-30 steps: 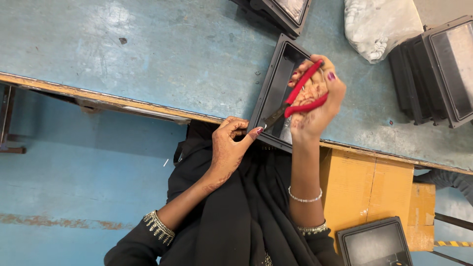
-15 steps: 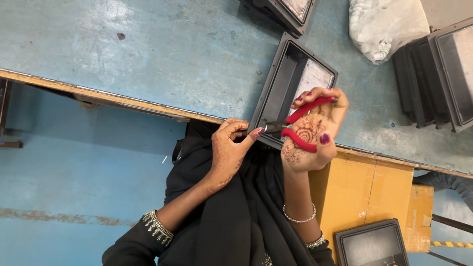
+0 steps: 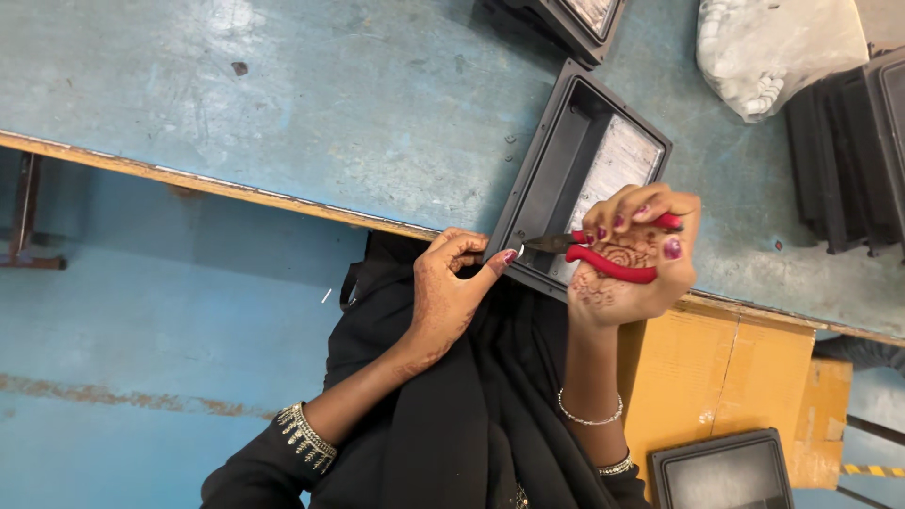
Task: The person uses red-handled pliers to press small white components into a black rectangular housing on a workbench. The person repeatedly positions and presses the components into place, then sets the housing aside.
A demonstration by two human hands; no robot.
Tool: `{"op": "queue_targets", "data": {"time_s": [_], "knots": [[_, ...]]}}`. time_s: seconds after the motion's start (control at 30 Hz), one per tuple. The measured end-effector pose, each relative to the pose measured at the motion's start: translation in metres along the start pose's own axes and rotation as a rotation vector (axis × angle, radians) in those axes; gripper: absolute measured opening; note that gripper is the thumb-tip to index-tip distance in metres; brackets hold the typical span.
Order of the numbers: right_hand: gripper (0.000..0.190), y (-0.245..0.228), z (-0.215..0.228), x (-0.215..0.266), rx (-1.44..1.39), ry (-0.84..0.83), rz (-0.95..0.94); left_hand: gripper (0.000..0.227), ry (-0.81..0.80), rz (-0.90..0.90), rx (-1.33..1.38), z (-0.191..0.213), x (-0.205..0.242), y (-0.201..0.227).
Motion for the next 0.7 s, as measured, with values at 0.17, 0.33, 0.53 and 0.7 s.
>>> {"op": "queue_targets", "data": {"time_s": [0.17, 0.33, 0.53, 0.7], "knots": [[0.025, -0.013, 0.053, -0.016, -0.204, 0.090, -0.072, 0.029, -0.077, 0.015, -0.119, 0.004, -0.005, -0.001], [0.030, -0.077, 0.170, -0.041, -0.254, 0.293, 0.192, 0.026, -0.230, 0.014, -0.066, 0.013, -0.018, -0.009], [0.023, -0.079, 0.293, -0.016, -0.115, 0.631, 0.439, 0.034, -0.443, 0.210, -0.142, 0.020, -0.031, -0.017], [0.016, -0.046, 0.318, 0.010, -0.171, 0.819, 0.372, 0.026, -0.378, 0.183, -0.288, 0.012, -0.036, -0.010]]}}
Point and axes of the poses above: each hand's wrist, its own x-axis away from the middle knuckle, its own z-axis out of the back of the hand, y = z × x, the point moved 5 cm from there along -x, towards the middle knuckle, and after that the axes turned 5 degrees about z, right-handed, at the moved point
